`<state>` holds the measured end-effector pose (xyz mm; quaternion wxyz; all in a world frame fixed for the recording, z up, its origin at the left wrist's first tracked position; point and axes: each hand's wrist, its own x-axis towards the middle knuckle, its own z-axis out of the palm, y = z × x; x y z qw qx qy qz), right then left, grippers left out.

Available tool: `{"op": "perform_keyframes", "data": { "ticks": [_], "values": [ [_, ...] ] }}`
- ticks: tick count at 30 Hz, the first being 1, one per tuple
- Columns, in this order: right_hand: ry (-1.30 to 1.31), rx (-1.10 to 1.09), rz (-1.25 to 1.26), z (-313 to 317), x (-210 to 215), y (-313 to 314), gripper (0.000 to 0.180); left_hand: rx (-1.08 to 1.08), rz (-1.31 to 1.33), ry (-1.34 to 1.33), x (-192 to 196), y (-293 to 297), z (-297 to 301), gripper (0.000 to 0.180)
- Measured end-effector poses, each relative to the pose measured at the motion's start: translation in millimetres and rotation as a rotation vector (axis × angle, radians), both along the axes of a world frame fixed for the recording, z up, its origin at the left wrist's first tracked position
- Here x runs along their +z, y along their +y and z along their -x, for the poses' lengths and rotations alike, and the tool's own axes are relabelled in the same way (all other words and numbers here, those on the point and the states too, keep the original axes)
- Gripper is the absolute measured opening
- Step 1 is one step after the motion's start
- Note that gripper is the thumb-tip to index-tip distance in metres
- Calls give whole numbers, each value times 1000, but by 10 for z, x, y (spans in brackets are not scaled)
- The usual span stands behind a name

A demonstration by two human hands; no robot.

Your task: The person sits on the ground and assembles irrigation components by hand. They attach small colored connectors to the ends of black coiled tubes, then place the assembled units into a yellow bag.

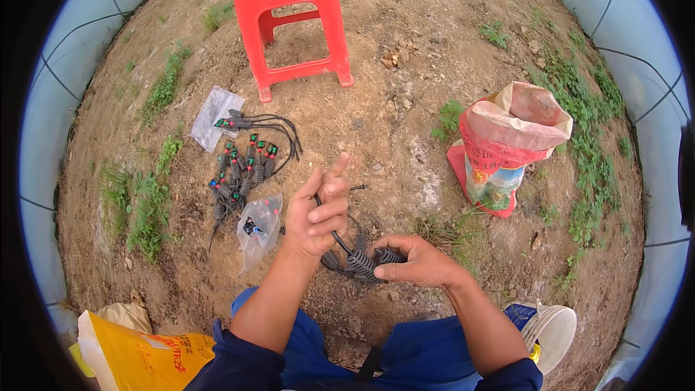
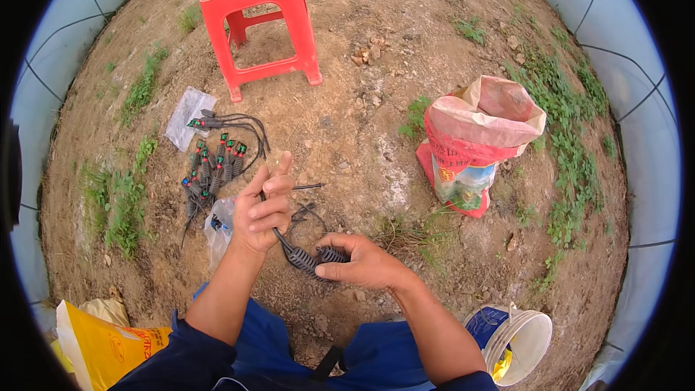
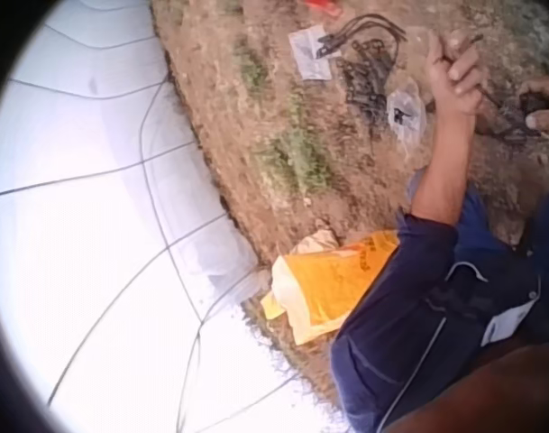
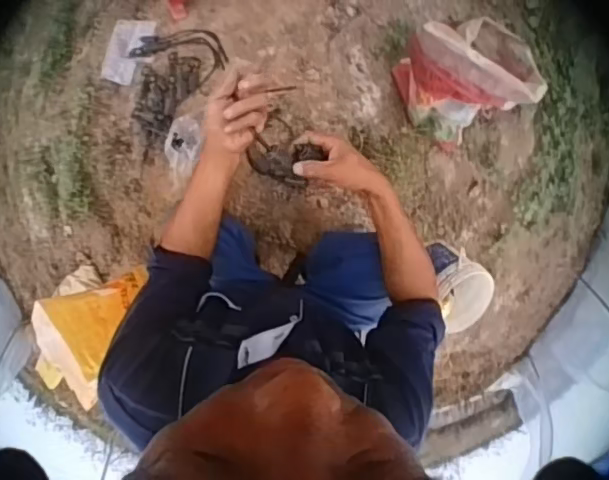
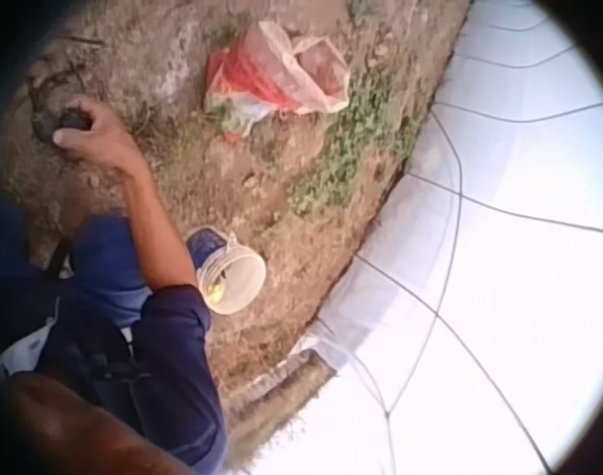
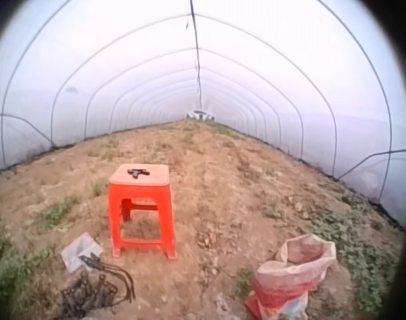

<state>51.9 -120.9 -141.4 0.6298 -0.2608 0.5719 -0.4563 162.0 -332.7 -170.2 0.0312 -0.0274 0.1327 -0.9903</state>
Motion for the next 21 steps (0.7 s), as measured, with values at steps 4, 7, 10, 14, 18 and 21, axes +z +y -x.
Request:
{"op": "perform_keyframes", "data": {
  "ticks": [4,7,10,14,18,21],
  "values": [
    [-160,-144,-18,51,243,15,39,113,76,-185,10,-49,-48,46],
    [-88,-125,75,72,264,25,40,102,152,-80,15,-31,-41,45],
    [1,-65,189,44,133,40,42,86,212,-45,-2,-97,-46,44],
    [-259,-118,38,36,311,35,44,95,229,-383,-150,-252,-95,45],
    [-395,-223,27,45,335,36,41,211,289,-834,-154,-280,-10,48],
    [-417,-225,74,77,270,69,40,396,284,-974,-162,-415,-31,52]
  ]
}}
